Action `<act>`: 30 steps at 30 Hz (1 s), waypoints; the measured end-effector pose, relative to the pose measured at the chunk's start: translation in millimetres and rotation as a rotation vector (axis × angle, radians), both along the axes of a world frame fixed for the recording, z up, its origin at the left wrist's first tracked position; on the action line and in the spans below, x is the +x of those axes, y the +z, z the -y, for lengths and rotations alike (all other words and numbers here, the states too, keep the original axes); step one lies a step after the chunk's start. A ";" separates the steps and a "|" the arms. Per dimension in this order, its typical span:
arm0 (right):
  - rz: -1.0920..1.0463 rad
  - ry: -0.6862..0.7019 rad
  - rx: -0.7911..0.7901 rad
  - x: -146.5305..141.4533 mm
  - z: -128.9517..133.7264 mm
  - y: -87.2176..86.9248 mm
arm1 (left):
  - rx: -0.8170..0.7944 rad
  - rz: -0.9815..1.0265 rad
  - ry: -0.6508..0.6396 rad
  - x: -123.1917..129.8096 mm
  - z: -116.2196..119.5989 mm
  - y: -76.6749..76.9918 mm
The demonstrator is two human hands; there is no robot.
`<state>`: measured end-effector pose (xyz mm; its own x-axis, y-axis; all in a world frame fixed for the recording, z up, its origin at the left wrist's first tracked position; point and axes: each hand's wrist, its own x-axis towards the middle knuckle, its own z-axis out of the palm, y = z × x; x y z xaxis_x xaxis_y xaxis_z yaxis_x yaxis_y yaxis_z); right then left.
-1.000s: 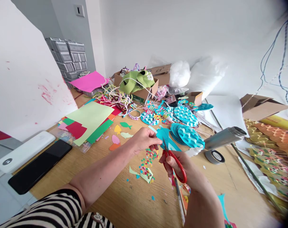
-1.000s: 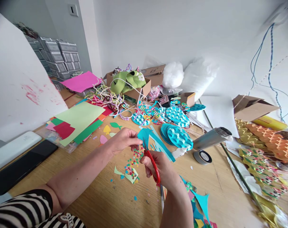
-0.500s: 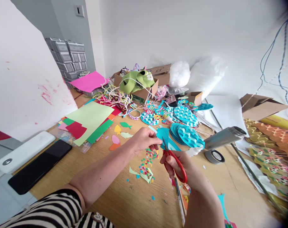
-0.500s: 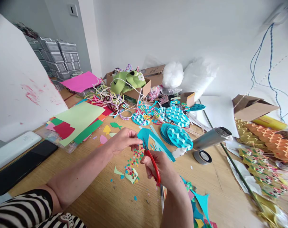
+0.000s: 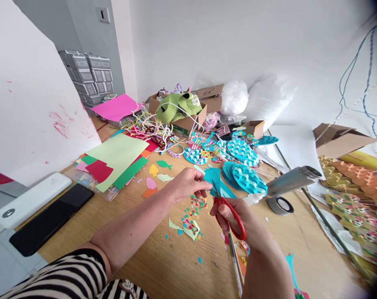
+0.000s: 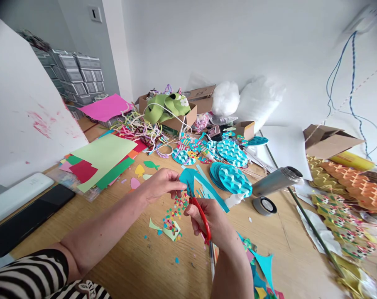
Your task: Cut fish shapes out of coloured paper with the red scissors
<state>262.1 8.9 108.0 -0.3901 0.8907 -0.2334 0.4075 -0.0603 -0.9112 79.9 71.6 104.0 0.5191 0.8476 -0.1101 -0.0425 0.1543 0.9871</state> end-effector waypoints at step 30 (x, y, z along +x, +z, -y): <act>-0.048 0.023 0.066 -1.5 -1.0 5.9 | -0.033 0.177 0.171 -0.4 -4.6 -3.0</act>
<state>260.6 9.9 113.9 -0.4201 0.8941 -0.1554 0.3637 0.0090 -0.9315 79.6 76.2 101.0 0.3821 0.9222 -0.0598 -0.2422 0.1624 0.9565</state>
